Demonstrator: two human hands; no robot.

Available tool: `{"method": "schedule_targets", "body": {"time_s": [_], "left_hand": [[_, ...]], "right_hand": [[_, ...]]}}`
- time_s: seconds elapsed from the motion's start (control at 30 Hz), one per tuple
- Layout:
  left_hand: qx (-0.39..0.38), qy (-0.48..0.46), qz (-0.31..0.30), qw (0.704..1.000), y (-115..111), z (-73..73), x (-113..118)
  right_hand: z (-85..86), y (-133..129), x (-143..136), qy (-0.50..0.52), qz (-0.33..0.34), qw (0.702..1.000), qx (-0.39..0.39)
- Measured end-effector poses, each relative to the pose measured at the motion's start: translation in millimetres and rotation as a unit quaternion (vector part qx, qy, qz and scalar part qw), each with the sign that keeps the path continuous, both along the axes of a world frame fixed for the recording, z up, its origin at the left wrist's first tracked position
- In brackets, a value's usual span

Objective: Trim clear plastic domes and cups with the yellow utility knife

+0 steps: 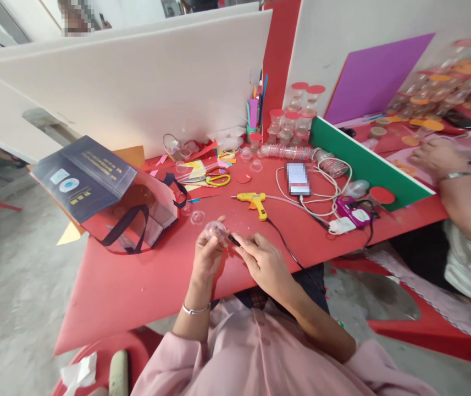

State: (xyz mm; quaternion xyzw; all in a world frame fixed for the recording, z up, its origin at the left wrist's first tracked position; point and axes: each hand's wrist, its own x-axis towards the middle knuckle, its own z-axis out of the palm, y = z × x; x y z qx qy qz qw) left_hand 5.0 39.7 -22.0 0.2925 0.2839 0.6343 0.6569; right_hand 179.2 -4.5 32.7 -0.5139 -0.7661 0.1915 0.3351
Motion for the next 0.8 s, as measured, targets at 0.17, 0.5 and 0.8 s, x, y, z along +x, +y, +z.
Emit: {"method": "schedule_targets", "body": {"time_s": [0.17, 0.5, 0.8], "left_hand": [[0.025, 0.000, -0.001, 1.000, 2.9, 7.5, 2.1], [0.093, 0.095, -0.105, 0.986, 13.4, 48.8, 1.8], [0.092, 0.071, -0.183, 0.976, 29.8, 43.4, 12.8]], "right_hand": [[5.5, -3.1, 0.4, 0.014, -0.006, 1.000, 0.003], [14.6, -3.3, 8.8, -0.026, -0.047, 0.996, 0.068], [17.3, -3.6, 14.4, -0.090, -0.076, 0.991, 0.067]]}}
